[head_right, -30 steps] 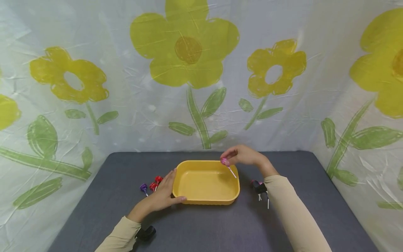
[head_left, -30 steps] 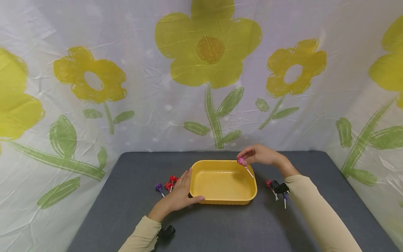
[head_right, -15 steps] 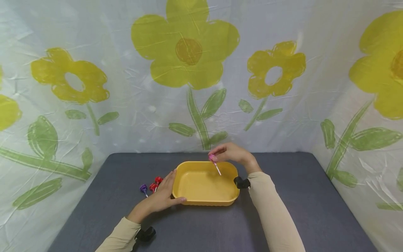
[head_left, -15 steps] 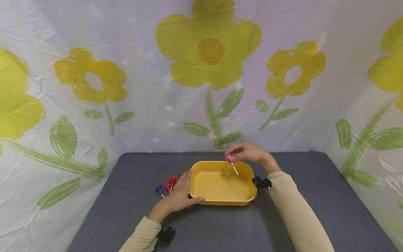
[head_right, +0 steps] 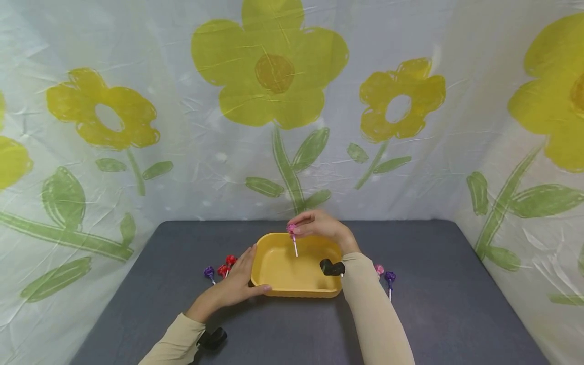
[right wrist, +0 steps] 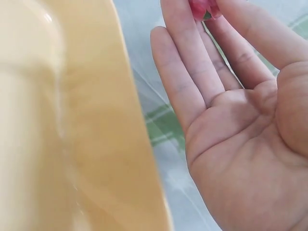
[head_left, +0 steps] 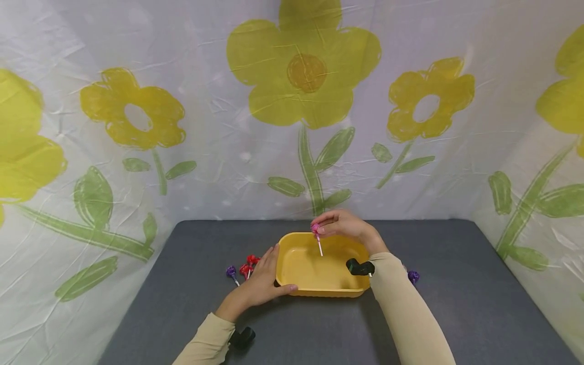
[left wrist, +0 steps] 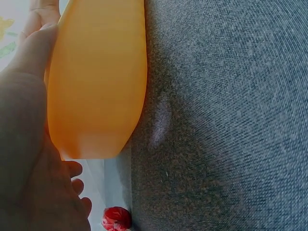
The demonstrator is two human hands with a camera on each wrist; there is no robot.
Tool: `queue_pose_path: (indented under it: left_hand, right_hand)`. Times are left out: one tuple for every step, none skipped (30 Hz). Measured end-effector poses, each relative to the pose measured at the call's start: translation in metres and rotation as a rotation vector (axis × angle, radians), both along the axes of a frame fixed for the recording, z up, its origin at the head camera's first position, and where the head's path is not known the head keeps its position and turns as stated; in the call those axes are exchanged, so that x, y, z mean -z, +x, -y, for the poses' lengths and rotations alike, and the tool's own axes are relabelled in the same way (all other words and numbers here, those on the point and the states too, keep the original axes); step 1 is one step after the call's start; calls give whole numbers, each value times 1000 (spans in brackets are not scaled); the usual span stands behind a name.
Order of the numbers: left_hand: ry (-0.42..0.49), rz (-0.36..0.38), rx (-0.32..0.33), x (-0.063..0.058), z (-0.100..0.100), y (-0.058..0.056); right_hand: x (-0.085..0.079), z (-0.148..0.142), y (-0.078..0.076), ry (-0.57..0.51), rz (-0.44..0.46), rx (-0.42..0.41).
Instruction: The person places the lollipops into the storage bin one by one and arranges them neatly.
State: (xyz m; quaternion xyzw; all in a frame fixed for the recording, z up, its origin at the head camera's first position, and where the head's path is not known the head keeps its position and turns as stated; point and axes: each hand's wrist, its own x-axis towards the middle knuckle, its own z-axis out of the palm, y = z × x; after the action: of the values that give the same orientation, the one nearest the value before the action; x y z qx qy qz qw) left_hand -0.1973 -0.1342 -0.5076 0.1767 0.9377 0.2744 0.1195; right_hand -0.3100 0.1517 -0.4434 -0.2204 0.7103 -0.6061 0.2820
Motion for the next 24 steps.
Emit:
queue_pose_path:
  left_hand:
    - [4,-1,2,0,0,0]
    - [5,0,5,0,1,0]
    - [11,-3,9,0,1,0]
    - [17,-6,12,0,1,0]
    - [15,-7,13,0,1,0]
    - [11,-6,14,0,1,0]
    - [9,-6,13,0,1,0]
    - [7,-8,14,0,1,0]
    - [5,-8,13,0,1,0]
    - [3,-8,13,-1,1,0]
    - [-2,-5,11,-1,1,0]
    - [-1,-4,10,-1,1,0]
    - [0,-5,10,-1,1,0]
    - [1,-5,10,-1,0,0]
    - [2,-3,10,-1,0,1]
    - [2,-3,10,-1,0,1]
    - [0,-3,10,-1,0,1]
    - [-1,-4,11,-1,0,0]
    - [-3,-6,12,0,0,0]
    - [-3,-7,12,0,0,0]
    - [-1,-10,12,1,0,0]
    - [-3,-13,13,1,1,0]
    - [-1,-12,13,2,1,0]
    - [0,-12,14,2,1,0]
  right_hand:
    - [2,2,0,-10,1,-3]
    - [4,4,-1,-22,4,-8]
    - [6,5,-1,-32,5,-12]
    - [8,7,-1,-41,8,-18]
    - [10,8,-2,-49,10,-20]
    - [11,10,-2,-57,15,-21]
    - [13,11,-2,-63,22,-22]
    - [15,12,-3,-66,28,-24]
    - [16,14,-3,-68,30,-26]
    - [18,15,-3,-68,35,-27]
    - [19,17,-4,-68,37,-29]
    - [21,18,-4,-68,39,-33]
    - [23,19,-4,-66,39,-33]
    - [24,20,-3,-64,37,-35]
    - [25,21,-3,-64,36,-36]
    - [26,23,-3,-62,35,-36]
    - [27,24,-2,-61,32,-35]
    - [28,25,-1,-61,30,-34]
    - [28,26,0,-59,29,-32]
    - [29,27,0,-59,29,-30]
    - [30,28,1,-60,31,-26]
    - [30,28,2,-62,32,-23]
    - [31,29,2,-65,40,-20]
    - [32,30,3,-65,44,-18]
